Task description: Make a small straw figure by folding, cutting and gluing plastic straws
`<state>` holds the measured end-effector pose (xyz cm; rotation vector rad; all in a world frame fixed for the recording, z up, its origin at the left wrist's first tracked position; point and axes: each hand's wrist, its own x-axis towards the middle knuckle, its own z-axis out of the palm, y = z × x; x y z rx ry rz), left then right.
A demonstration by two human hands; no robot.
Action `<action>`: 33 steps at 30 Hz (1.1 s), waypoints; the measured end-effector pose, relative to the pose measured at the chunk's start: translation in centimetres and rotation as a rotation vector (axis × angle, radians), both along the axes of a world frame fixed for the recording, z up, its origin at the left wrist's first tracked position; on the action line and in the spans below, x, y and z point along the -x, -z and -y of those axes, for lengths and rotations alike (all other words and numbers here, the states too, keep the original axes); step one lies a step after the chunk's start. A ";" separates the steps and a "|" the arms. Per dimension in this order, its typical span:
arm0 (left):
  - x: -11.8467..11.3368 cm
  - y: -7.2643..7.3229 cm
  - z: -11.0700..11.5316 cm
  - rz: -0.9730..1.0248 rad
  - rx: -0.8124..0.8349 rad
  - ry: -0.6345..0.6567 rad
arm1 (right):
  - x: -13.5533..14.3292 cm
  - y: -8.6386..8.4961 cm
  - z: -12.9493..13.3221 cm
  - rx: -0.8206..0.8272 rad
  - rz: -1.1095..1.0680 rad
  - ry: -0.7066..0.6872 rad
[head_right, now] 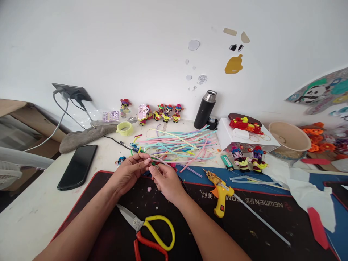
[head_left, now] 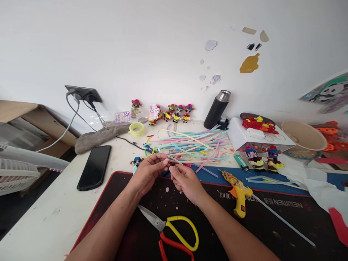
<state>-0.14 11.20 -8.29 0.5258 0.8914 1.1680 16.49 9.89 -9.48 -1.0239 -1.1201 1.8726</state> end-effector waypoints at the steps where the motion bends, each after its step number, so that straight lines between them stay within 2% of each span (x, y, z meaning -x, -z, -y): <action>1: 0.0 0.0 0.0 -0.014 -0.005 0.002 | 0.0 0.0 0.0 0.000 -0.001 -0.001; 11: -0.2 0.0 0.2 -0.128 -0.030 0.002 | 0.0 -0.1 -0.1 -0.004 0.000 -0.010; 25: -0.1 -0.1 0.1 -0.119 -0.051 -0.005 | 0.0 -0.2 0.0 -0.031 0.025 -0.016; 33: -0.3 -0.3 0.4 -0.258 -0.147 0.018 | 0.0 -0.2 0.0 -0.028 0.038 -0.013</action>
